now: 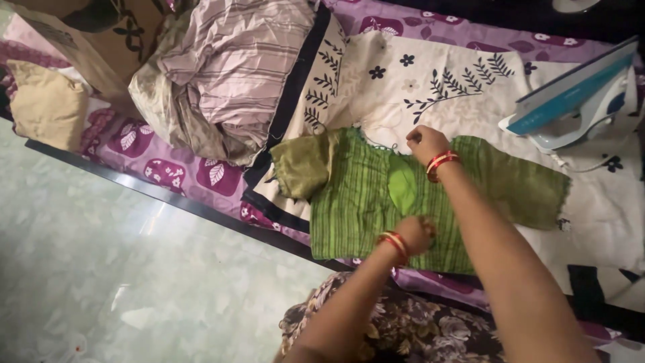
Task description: Iron and fold a green blouse on a bed.
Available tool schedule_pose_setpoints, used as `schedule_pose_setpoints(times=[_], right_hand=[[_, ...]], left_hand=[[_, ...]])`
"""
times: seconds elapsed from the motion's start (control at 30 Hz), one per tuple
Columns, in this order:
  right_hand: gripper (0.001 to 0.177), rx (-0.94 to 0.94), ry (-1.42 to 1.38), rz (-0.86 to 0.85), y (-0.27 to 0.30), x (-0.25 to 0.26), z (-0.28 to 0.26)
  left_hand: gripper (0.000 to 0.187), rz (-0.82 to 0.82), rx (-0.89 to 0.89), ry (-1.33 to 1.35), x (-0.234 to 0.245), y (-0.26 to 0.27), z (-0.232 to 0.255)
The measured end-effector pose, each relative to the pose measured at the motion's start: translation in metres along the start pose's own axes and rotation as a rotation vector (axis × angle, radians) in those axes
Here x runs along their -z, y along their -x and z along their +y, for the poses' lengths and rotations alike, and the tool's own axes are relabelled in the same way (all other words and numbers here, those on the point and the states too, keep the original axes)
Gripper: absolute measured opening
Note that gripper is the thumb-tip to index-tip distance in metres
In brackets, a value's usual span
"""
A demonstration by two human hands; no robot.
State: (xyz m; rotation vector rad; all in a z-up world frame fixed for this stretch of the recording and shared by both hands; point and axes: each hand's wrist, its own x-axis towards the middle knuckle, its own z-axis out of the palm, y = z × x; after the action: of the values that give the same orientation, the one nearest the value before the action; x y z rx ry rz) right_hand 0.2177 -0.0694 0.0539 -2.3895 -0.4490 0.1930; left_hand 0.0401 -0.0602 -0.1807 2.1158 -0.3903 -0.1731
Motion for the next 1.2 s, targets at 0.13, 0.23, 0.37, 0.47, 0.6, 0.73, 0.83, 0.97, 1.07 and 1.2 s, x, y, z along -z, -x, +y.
schedule_pose_setpoints(times=[0.13, 0.23, 0.37, 0.47, 0.6, 0.73, 0.83, 0.97, 1.07, 1.2], right_hand=[[0.044, -0.164, 0.133, -0.151, -0.001, -0.004, -0.024], [0.075, -0.113, 0.186, -0.14, -0.011, -0.03, -0.008], [0.071, -0.045, 0.296, -0.088, -0.001, -0.028, -0.034], [0.054, 0.011, 0.426, 0.002, -0.001, -0.027, -0.044], [0.012, 0.041, 0.461, -0.056, -0.018, -0.051, -0.013], [0.025, 0.005, 0.067, -0.082, -0.044, -0.071, 0.026], [0.017, -0.147, -0.326, -0.054, -0.046, -0.044, 0.006], [0.012, -0.259, -0.933, -0.047, -0.053, 0.0, -0.005], [0.01, -0.166, -1.174, 0.0, -0.062, 0.034, -0.016], [0.022, -0.078, -1.441, 0.074, -0.058, 0.09, -0.053]], left_hand=[[0.022, 0.308, 0.369, 0.091, 0.085, 0.017, 0.129], [0.025, 0.304, 0.413, 0.092, 0.122, 0.031, 0.16], [0.026, 0.353, 0.333, 0.069, 0.131, 0.038, 0.168], [0.028, 0.434, 0.333, -0.032, 0.146, 0.038, 0.179], [0.069, 0.613, 0.263, -0.428, 0.146, 0.035, 0.168], [0.101, 0.367, 0.446, -0.448, 0.152, 0.039, 0.162], [0.111, 0.262, 0.559, -0.469, 0.148, 0.04, 0.158], [0.11, 0.27, 0.563, -0.501, 0.137, 0.038, 0.147], [0.109, 0.293, 0.555, -0.521, 0.133, 0.038, 0.142], [0.107, 0.299, 0.553, -0.52, 0.132, 0.038, 0.141]])
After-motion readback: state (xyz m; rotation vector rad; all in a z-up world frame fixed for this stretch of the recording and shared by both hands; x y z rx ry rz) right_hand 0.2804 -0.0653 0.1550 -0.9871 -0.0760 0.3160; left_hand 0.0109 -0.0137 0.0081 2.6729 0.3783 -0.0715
